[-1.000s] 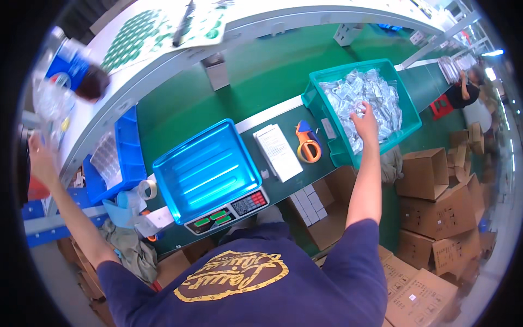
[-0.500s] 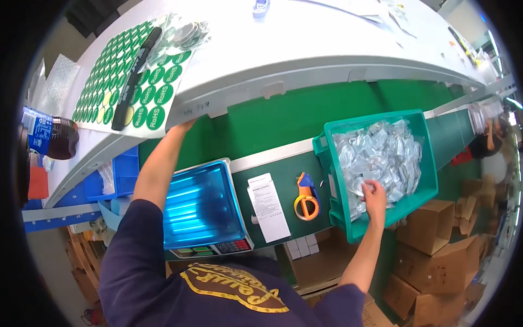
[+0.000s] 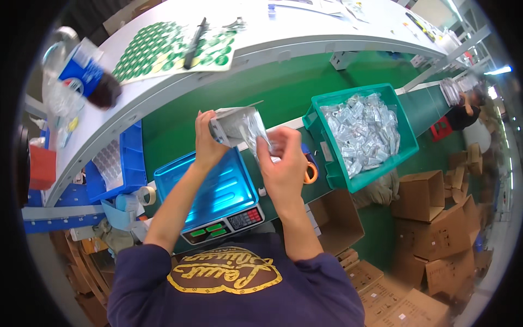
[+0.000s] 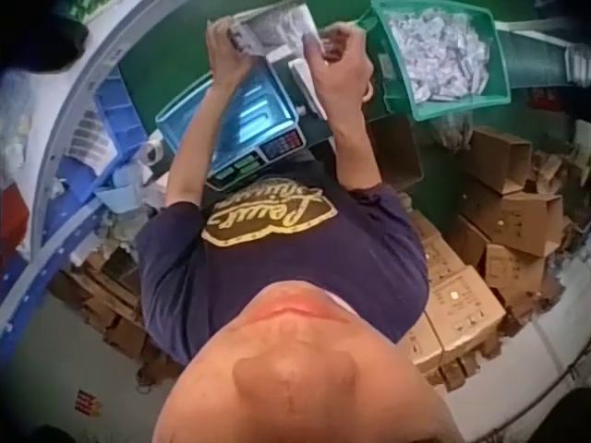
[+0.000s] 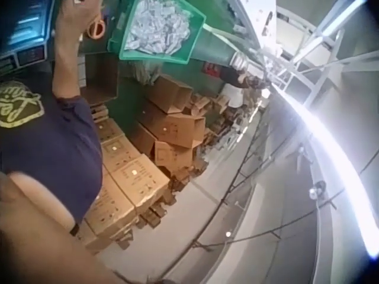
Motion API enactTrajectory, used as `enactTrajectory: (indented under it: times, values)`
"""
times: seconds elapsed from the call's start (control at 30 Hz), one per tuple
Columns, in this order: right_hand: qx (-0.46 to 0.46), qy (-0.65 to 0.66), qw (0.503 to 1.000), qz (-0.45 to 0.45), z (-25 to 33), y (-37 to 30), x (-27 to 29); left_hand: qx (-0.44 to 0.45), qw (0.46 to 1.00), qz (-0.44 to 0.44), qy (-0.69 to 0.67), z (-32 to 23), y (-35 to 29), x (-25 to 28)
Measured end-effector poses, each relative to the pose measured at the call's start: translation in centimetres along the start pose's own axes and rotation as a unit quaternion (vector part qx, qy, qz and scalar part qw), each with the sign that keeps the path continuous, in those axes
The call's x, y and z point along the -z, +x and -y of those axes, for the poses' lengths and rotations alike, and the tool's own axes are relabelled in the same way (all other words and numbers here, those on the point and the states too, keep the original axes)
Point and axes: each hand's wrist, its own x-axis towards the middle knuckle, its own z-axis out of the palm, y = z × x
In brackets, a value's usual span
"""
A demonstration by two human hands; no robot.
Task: Packaging components into individual white boxes and placing them into a larger shipping carton.
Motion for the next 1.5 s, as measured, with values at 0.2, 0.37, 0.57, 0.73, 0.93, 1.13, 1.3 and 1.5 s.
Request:
enactTrajectory:
  times: [0.2,0.37,0.57,0.73,0.93,1.13,1.3,1.5]
  values:
    - [0.088,-0.042,0.976,0.196,6.2,-5.1,-3.1,0.233,0.963,-0.007,-0.136,-7.7,-4.5,8.9]
    - [0.28,-0.296,0.823,0.395,11.3,-9.3,-1.4,0.0,0.999,-0.037,-0.025,-8.9,-9.6,15.2]
    - [0.318,-0.105,0.909,0.249,9.3,-15.8,-1.5,0.202,0.941,0.028,-0.269,-12.8,-16.6,22.6]
    - [0.008,0.174,0.877,0.449,6.6,-19.7,-0.7,0.173,0.909,0.134,-0.356,-14.2,-16.4,27.3]
    - [0.039,0.15,0.879,0.452,5.3,-17.9,-0.5,0.272,0.877,0.16,-0.362,-14.8,-16.9,26.0]
    - [0.046,0.146,0.853,0.499,5.4,-16.0,0.5,0.22,0.885,0.187,-0.366,-15.9,-15.5,24.8]
    - [-0.007,0.159,0.859,0.486,8.7,-14.6,1.6,0.28,0.853,0.106,-0.426,-18.1,-14.1,23.9]
    - [-0.045,0.154,0.863,0.479,8.5,-14.2,1.7,0.227,0.895,0.242,-0.297,-18.1,-11.2,25.5]
